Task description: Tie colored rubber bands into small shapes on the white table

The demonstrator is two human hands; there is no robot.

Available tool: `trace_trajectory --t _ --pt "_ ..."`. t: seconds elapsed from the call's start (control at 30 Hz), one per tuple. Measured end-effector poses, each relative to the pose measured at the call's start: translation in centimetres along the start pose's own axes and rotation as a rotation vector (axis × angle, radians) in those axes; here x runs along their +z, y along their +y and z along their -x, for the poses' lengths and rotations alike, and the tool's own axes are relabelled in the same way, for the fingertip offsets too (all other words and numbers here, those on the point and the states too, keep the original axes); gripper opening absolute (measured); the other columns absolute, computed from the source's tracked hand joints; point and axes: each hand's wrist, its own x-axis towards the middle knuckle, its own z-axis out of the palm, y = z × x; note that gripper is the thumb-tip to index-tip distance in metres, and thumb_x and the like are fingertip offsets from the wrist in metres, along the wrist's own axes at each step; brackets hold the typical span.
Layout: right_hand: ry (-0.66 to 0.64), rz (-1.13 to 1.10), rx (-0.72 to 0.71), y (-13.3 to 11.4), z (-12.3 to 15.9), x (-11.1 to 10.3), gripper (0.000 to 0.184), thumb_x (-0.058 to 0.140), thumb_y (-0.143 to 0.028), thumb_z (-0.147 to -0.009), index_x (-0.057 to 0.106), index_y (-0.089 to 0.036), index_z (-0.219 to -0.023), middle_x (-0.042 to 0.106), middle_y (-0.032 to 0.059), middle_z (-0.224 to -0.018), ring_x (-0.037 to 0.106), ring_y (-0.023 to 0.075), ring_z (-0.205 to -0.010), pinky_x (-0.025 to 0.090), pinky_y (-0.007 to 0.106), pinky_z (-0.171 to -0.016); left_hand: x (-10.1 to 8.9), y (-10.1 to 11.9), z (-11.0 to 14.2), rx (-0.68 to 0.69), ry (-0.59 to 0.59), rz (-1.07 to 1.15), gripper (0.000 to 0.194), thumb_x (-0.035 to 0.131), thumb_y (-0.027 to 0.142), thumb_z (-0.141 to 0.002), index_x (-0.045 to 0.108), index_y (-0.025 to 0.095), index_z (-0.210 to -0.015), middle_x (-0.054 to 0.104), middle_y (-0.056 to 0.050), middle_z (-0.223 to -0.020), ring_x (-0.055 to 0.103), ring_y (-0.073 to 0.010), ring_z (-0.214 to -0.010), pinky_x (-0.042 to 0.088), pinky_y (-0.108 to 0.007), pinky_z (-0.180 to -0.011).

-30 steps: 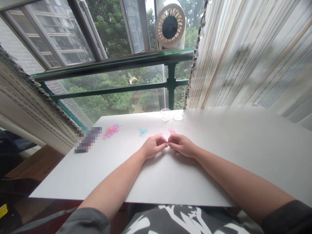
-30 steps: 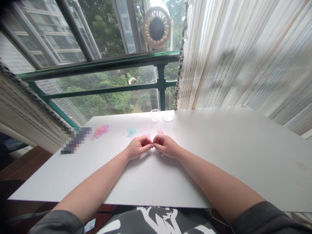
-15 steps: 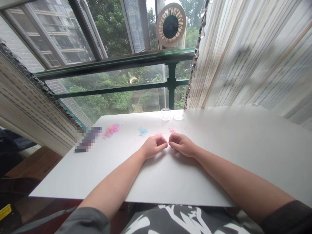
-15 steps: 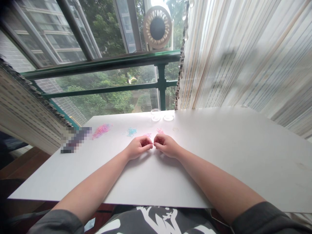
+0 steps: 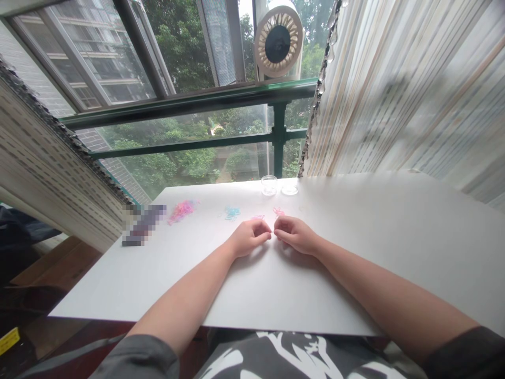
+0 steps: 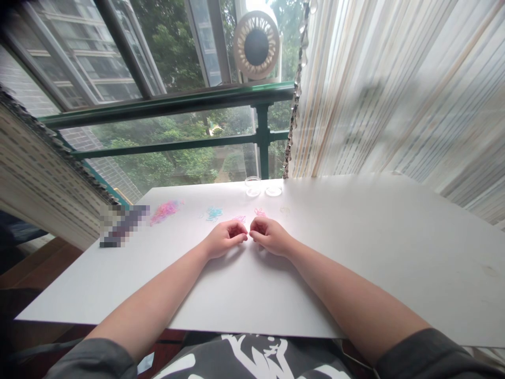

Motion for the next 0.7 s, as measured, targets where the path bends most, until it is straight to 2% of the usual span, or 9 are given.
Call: trace_trajectory --t 0.2,0.33,0.7 --pt "-0.028 -0.012 0.027 0.11 0.01 -0.09 0.008 0.053 -0.023 -0.078 0.049 -0.017 -0.075 0.053 -0.0026 -0.062 0.051 0.0095 -0.047 0.041 0.023 -0.047 0.0 0.03 -0.02 0.003 -0.015 -0.008 0.018 0.06 0.031 -0.077 0.061 0.015 -0.084 0.063 -0.003 -0.074 0.056 -0.0116 -0.064 0.043 -0.023 -0.061" --pt "-0.031 0.012 -0.006 0.26 -0.03 -0.16 0.009 0.054 -0.024 -0.079 0.05 -0.017 -0.075 0.054 -0.0019 -0.064 0.052 0.0098 -0.051 0.041 0.022 -0.048 -0.03 0.26 0.0 0.015 -0.02 -0.018 0.017 0.06 0.031 -0.077 0.062 0.015 -0.083 0.063 -0.003 -0.074 0.055 -0.0113 -0.064 0.043 -0.023 -0.061" --pt "-0.031 0.032 0.039 0.0 -0.02 -0.04 0.008 0.053 -0.022 -0.078 0.049 -0.017 -0.073 0.053 -0.0032 -0.06 0.053 0.0104 -0.048 0.041 0.023 -0.048 0.01 0.39 0.06 0.001 -0.017 -0.011 0.016 0.059 0.031 -0.077 0.062 0.015 -0.081 0.062 -0.002 -0.072 0.054 -0.0111 -0.063 0.043 -0.022 -0.06"
